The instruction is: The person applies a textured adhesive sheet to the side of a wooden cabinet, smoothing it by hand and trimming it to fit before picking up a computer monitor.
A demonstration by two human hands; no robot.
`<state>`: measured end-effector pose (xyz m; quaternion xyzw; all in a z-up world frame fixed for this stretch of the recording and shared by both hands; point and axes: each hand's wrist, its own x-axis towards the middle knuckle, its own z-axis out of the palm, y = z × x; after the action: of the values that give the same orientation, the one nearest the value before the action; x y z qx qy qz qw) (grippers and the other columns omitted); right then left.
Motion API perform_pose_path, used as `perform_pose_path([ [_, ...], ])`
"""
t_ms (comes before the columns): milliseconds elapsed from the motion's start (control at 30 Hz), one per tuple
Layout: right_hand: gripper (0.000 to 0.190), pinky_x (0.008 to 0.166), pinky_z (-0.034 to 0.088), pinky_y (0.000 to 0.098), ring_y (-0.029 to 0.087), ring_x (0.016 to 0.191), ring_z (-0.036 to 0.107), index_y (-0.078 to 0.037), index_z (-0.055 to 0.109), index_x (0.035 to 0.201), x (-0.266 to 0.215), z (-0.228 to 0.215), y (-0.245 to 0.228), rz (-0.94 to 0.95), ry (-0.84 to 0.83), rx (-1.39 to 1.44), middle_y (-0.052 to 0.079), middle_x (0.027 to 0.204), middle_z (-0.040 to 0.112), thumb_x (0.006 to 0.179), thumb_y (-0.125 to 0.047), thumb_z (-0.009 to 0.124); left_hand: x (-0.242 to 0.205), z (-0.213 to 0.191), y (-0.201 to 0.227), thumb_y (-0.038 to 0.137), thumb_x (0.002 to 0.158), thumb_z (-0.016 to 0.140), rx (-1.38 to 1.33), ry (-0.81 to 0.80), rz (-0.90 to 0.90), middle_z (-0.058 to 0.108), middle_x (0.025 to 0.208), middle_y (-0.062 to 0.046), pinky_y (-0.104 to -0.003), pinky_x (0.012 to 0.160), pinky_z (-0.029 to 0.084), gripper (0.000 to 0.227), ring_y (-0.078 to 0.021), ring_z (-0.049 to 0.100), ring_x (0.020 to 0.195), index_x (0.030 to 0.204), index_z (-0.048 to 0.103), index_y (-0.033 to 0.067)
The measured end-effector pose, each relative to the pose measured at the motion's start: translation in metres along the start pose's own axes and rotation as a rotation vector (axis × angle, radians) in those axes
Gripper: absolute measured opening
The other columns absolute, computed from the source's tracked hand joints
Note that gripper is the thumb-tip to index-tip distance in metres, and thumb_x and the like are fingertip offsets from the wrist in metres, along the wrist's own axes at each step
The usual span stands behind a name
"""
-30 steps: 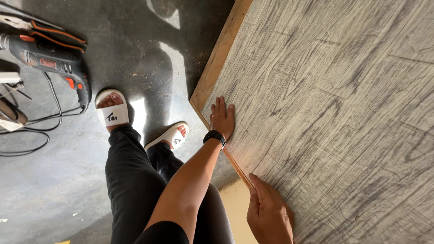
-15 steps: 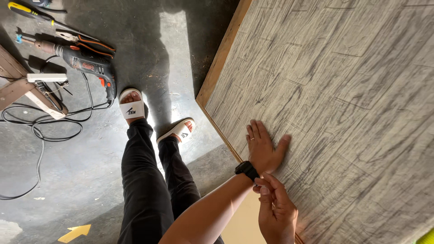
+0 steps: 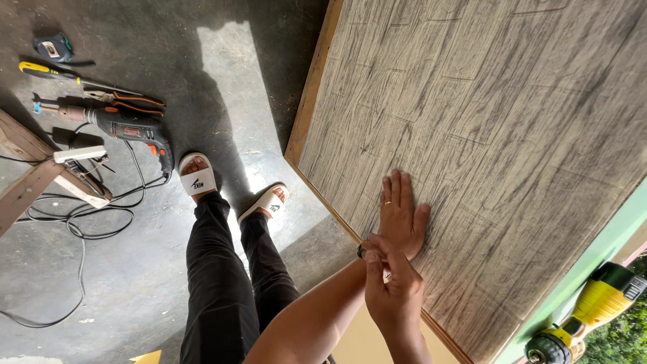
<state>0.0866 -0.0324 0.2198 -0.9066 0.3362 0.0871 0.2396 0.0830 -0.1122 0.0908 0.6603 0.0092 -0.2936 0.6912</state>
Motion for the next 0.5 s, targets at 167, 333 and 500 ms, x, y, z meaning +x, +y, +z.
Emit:
perform_pose_path([
  [167,0.034,0.089,0.065,0.0533,0.043,0.113,0.077,-0.003,0.075,0.130,0.053,0.027,-0.014,-0.474,-0.108,-0.334,0.021,0.117,0.079,0.112,-0.026,0.058,-0.062,-0.036,0.034,0.051,0.112,0.038,0.453,-0.135,0.180,0.016,0.183,-0.025,-0.067,0.129,0.016,0.082,-0.0501,0.014,0.166,0.176,0.021,0.0035],
  [333,0.059,0.131,0.019,0.0633,0.037,0.163,0.029,-0.028,0.051,0.162,0.104,-0.009,0.059,-0.434,-0.746,-1.193,0.003,0.174,0.039,0.114,-0.058,0.033,-0.092,-0.052,0.016,0.036,0.113,0.042,0.316,-0.364,0.107,0.013,0.172,-0.045,-0.067,0.131,0.014,0.080,-0.0617,0.014,0.161,0.168,0.014,-0.0141],
  [500,0.062,0.136,-0.005,0.0633,0.029,0.172,-0.001,-0.046,0.023,0.174,0.203,-0.041,0.024,-0.342,-0.859,-1.735,-0.010,0.187,0.006,0.115,-0.065,0.018,-0.085,-0.072,-0.008,0.042,0.115,0.040,0.230,-0.566,-0.027,0.011,0.171,-0.048,-0.066,0.131,0.020,0.083,-0.0658,0.016,0.159,0.169,0.012,-0.0143],
])
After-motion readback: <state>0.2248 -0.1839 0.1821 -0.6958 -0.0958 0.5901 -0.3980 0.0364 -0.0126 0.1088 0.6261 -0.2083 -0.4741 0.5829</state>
